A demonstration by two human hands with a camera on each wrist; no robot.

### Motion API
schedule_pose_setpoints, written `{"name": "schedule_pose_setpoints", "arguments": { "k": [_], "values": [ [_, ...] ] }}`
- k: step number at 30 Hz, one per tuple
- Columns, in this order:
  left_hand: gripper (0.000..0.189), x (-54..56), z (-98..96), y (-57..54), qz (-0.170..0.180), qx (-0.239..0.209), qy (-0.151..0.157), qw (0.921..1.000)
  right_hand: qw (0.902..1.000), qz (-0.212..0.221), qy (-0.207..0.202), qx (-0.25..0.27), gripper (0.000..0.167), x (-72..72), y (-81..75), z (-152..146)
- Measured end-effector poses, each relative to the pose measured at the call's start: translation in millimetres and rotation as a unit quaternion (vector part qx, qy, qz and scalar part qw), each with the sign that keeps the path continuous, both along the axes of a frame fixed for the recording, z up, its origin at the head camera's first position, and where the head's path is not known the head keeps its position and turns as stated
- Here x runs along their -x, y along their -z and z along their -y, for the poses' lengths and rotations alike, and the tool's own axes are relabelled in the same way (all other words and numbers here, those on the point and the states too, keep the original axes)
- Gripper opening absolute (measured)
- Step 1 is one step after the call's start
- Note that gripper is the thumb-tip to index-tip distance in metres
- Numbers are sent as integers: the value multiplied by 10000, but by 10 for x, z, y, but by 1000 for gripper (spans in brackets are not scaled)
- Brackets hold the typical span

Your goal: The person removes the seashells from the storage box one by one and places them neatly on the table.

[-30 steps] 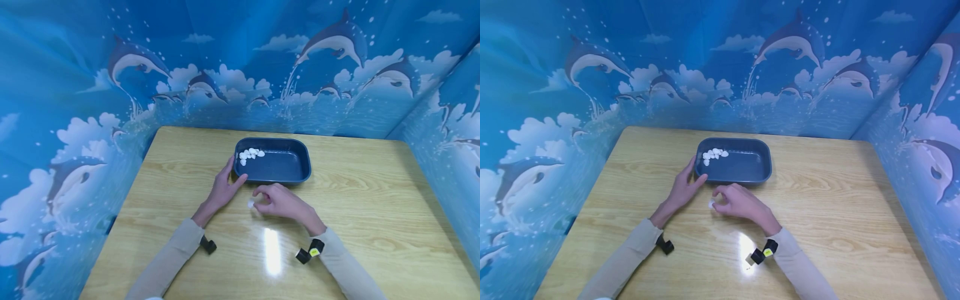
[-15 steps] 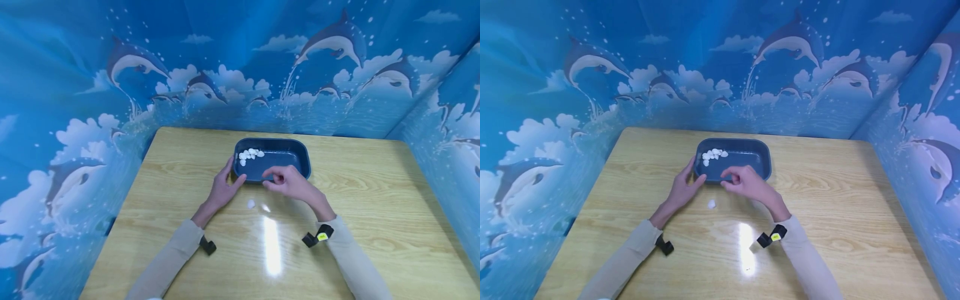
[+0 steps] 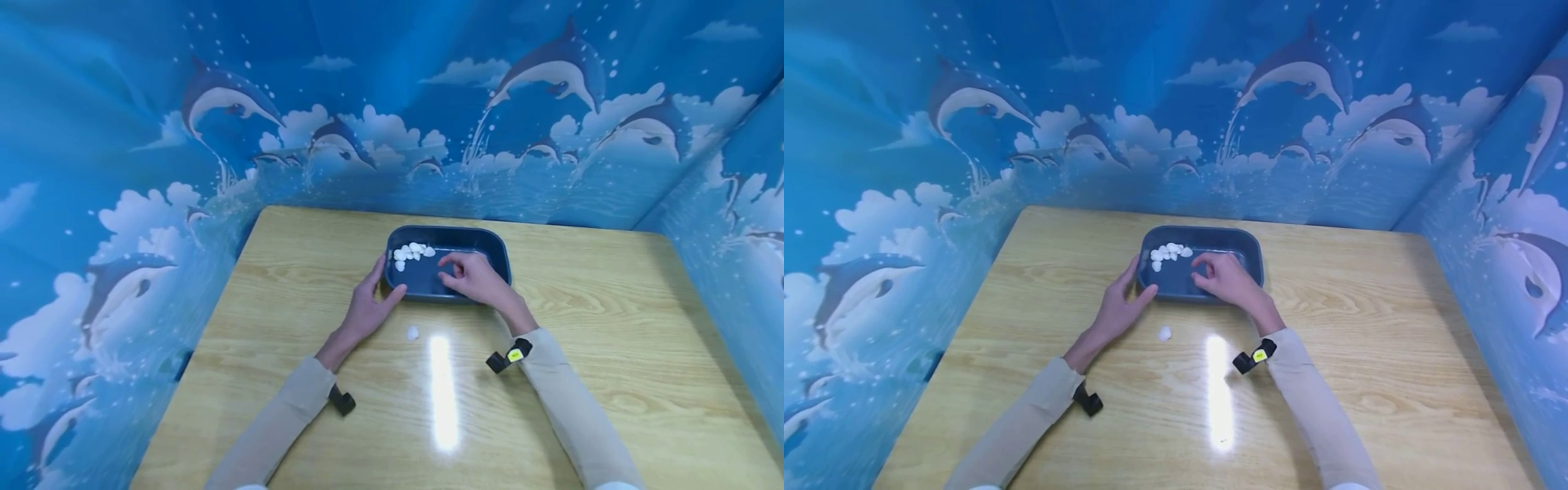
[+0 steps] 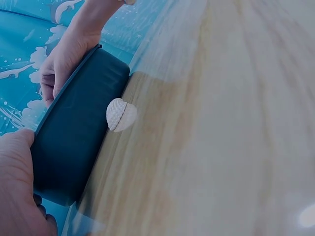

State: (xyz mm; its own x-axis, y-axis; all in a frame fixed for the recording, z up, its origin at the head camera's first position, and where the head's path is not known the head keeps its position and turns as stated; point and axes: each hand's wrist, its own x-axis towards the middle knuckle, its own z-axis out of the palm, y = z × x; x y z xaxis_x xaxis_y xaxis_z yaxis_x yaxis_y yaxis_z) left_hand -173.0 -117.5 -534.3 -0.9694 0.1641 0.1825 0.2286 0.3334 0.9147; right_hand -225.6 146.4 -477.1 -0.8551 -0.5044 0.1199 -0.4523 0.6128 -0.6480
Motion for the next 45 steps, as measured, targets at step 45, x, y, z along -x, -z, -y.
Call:
{"name": "schedule_pose_setpoints", "arguments": {
  "k": [45],
  "values": [
    [81, -22, -31, -35, 15, 15, -74, 10000, 9810, 164, 108, -1931, 21, 598, 53, 181]
  ]
}}
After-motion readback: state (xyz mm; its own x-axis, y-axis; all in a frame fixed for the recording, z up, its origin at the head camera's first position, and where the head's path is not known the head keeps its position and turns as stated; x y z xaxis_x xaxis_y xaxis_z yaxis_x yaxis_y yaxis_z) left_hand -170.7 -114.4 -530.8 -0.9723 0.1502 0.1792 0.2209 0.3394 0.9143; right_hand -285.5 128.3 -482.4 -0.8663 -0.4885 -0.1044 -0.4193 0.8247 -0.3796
